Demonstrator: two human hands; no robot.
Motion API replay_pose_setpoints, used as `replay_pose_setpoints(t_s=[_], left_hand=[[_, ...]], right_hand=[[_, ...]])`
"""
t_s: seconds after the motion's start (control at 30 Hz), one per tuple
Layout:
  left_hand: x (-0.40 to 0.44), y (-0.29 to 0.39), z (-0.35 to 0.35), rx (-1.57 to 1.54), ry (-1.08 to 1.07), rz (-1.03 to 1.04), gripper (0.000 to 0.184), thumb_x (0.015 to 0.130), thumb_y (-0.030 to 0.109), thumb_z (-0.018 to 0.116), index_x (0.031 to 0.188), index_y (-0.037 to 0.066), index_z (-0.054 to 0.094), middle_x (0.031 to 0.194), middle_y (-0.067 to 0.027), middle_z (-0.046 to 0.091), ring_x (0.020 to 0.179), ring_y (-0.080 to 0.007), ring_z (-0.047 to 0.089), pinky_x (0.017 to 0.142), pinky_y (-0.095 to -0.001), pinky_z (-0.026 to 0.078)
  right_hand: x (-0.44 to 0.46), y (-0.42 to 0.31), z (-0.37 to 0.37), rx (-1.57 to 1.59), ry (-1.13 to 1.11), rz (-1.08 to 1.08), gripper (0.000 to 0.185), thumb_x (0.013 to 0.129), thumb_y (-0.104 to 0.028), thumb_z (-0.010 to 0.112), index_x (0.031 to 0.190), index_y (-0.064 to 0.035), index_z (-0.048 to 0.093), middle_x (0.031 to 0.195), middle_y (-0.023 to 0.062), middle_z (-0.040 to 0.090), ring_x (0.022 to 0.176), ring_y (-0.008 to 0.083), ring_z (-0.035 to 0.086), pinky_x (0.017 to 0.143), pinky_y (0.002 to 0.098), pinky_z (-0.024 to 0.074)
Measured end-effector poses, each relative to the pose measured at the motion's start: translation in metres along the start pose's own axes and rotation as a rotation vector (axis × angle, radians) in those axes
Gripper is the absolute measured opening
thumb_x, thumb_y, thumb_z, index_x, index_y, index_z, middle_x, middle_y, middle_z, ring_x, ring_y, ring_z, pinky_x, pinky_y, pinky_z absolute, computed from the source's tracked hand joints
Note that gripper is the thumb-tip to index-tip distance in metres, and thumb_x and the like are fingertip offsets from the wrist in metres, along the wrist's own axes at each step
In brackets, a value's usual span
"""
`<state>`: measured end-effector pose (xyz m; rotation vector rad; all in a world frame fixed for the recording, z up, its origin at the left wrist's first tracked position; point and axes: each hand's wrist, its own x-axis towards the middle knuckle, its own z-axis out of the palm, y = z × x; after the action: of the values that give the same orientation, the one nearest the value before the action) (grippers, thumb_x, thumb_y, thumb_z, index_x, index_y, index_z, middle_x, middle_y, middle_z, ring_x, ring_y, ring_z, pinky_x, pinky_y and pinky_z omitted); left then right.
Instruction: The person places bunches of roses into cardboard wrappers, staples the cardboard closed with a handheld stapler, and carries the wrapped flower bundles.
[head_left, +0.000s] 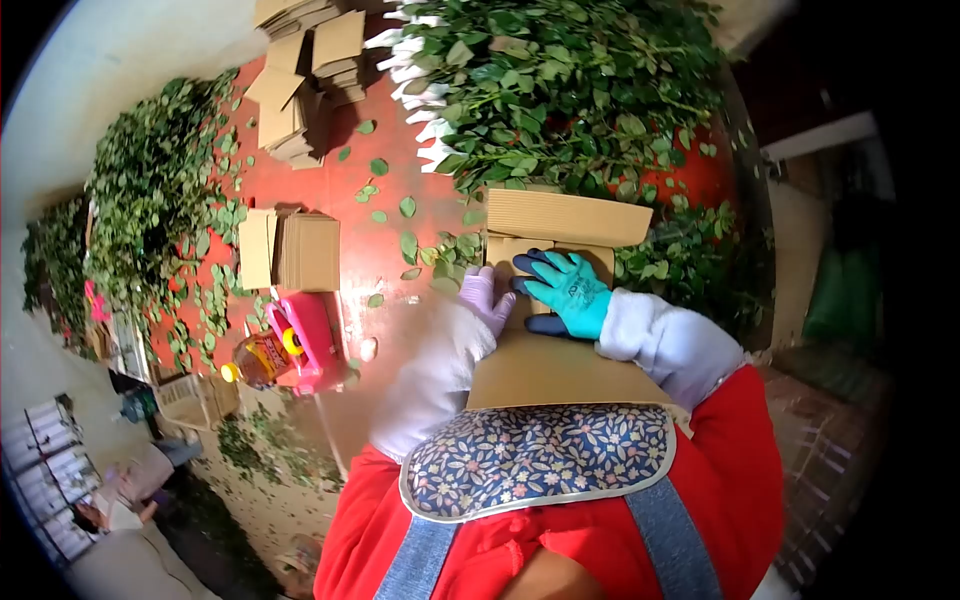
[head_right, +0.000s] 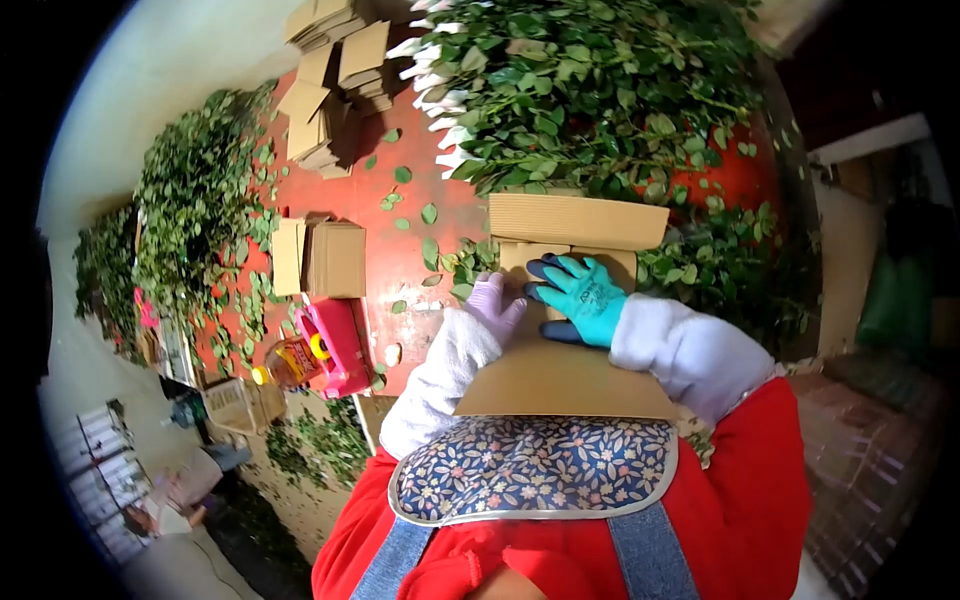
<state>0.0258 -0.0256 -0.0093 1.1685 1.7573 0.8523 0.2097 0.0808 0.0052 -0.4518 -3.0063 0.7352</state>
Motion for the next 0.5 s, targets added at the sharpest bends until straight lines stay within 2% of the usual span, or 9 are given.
replay_pose_setpoints(t_s=[0.07, 0.1, 0.23, 0.33, 0.43, 0.5], left_hand=[[-0.001, 0.006, -0.007, 0.238, -0.07, 0.047, 0.039, 0.085, 0.02, 0.063, 0.116, -0.002, 0.054, 0.105, -0.0223, 0.057, 0.099, -0.0374, 0.058, 0.087, -0.0412, 0.048], [0.001, 0.005, -0.009, 0.196, -0.114, 0.025, 0.042, 0.086, 0.026, 0.062, 0.116, -0.002, 0.055, 0.115, -0.0243, 0.056, 0.103, -0.04, 0.057, 0.09, -0.0433, 0.047], [-0.001, 0.004, -0.009, 0.177, -0.08, 0.087, 0.04, 0.084, 0.022, 0.063, 0.116, -0.002, 0.056, 0.115, -0.0225, 0.057, 0.108, -0.0386, 0.056, 0.091, -0.0409, 0.047], [0.002, 0.001, -0.006, 0.147, -0.045, 0.094, 0.035, 0.083, 0.016, 0.062, 0.113, 0.0, 0.059, 0.115, -0.022, 0.057, 0.105, -0.0388, 0.057, 0.09, -0.0395, 0.048], [0.015, -0.002, -0.002, 0.145, -0.111, 0.226, 0.042, 0.077, 0.019, 0.07, 0.114, 0.002, 0.057, 0.11, -0.0213, 0.057, 0.103, -0.0386, 0.057, 0.089, -0.0414, 0.048], [0.025, 0.055, -0.022, 0.449, -0.385, -0.015, 0.054, 0.071, 0.022, 0.076, 0.116, 0.004, 0.052, 0.112, -0.0215, 0.055, 0.105, -0.0385, 0.056, 0.088, -0.0423, 0.048]], right_hand=[[0.001, -0.001, -0.004, -0.032, -0.034, -0.021, 0.056, 0.08, -0.045, 0.064, 0.125, -0.0131, 0.055, 0.144, 0.0115, 0.039, 0.131, 0.0345, 0.036, 0.097, 0.0571, 0.0327], [0.003, -0.003, -0.007, -0.054, -0.043, -0.022, 0.055, 0.08, -0.046, 0.064, 0.123, -0.0127, 0.055, 0.144, 0.0117, 0.04, 0.131, 0.0349, 0.037, 0.097, 0.0572, 0.0332], [0.006, -0.007, -0.014, -0.084, -0.081, 0.001, 0.054, 0.079, -0.046, 0.066, 0.119, -0.0104, 0.058, 0.143, 0.0134, 0.04, 0.126, 0.0392, 0.04, 0.093, 0.0549, 0.0379], [0.009, -0.008, -0.014, -0.064, -0.078, 0.003, 0.055, 0.078, -0.045, 0.067, 0.119, -0.0096, 0.057, 0.143, 0.0142, 0.04, 0.126, 0.0391, 0.039, 0.094, 0.0547, 0.0378], [0.003, 0.004, -0.007, -0.11, -0.091, -0.017, 0.061, 0.076, -0.05, 0.067, 0.12, -0.0093, 0.057, 0.143, 0.0146, 0.039, 0.128, 0.0377, 0.037, 0.098, 0.0547, 0.0344], [-0.001, 0.003, -0.004, -0.106, -0.058, 0.019, 0.059, 0.078, -0.053, 0.064, 0.115, -0.008, 0.059, 0.134, 0.0168, 0.048, 0.125, 0.0399, 0.041, 0.098, 0.0567, 0.0346]])
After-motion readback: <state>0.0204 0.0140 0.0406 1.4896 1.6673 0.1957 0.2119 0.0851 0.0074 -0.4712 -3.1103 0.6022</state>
